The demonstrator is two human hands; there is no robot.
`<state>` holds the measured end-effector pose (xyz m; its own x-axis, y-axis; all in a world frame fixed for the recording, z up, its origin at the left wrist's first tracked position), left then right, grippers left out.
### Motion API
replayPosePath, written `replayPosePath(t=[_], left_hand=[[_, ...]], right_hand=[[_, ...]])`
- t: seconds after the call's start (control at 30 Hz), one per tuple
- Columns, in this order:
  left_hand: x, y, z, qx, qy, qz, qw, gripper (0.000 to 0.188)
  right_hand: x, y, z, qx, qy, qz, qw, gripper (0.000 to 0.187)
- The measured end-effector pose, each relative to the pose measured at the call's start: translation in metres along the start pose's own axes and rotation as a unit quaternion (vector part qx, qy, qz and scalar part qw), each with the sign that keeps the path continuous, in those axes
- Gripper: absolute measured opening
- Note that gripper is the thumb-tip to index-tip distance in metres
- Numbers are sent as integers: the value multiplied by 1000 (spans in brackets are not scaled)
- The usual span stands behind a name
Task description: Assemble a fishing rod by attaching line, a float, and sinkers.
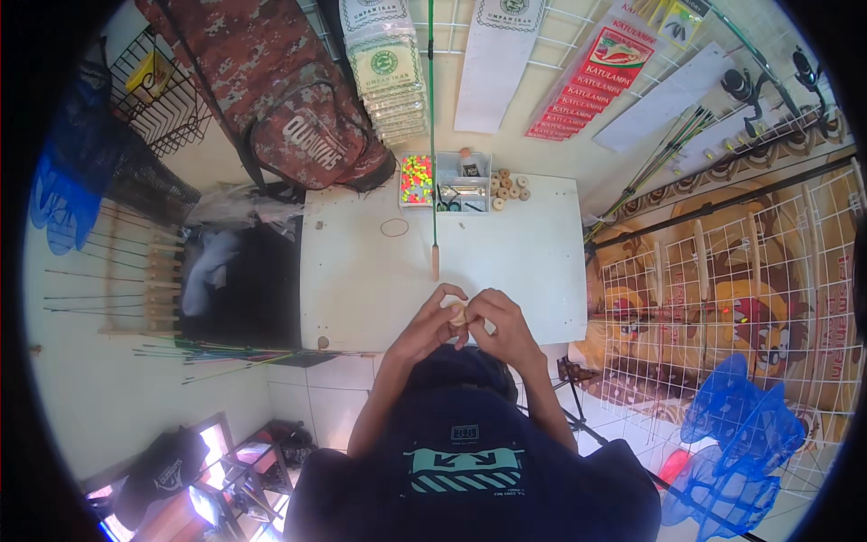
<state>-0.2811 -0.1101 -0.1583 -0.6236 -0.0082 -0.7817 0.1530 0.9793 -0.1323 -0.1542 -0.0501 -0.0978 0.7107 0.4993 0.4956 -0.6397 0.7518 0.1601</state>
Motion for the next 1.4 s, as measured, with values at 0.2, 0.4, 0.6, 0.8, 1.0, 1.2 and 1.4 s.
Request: replayPosePath(t=[0.2, 0.4, 0.6, 0.8, 1.0, 1.2, 1.4], left_hand=[[13, 0, 7, 42, 30, -25, 998, 17], [28, 8, 8, 66, 105, -28, 992, 15], [32, 14, -3, 27, 104, 6, 994, 22], [40, 17, -20, -19, 190, -53, 980, 14], [49, 21, -20, -46, 97, -188, 976, 19], [50, 21, -43, -91, 75, -192, 974, 24], [54, 19, -52, -153, 144, -176, 962, 30]], right_hand=[[-2, 5, 9, 65, -60, -26, 996, 11], [-13, 16, 1, 9, 1, -50, 999, 9], [-19, 26, -11, -105, 59, -61, 991, 4], [-22, 29, -14, -115, 43, -72, 990, 5], [-24, 34, 1, 13, -29, -28, 999, 9], [-22, 37, -29, -62, -8, -86, 994, 7], [-39, 24, -140, -281, 11, -18, 959, 13]])
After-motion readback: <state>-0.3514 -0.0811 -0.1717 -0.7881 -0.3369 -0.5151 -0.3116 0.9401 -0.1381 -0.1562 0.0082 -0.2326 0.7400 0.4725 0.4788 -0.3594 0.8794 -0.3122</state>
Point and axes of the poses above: each hand's wrist, its own y-axis towards the middle knuckle, its own x-axis out of the back of the hand, z = x × y, the point moved 4 cm from there along y, towards the middle knuckle, and after that the axes turned 7 degrees about -x, right-handed, at the moved point
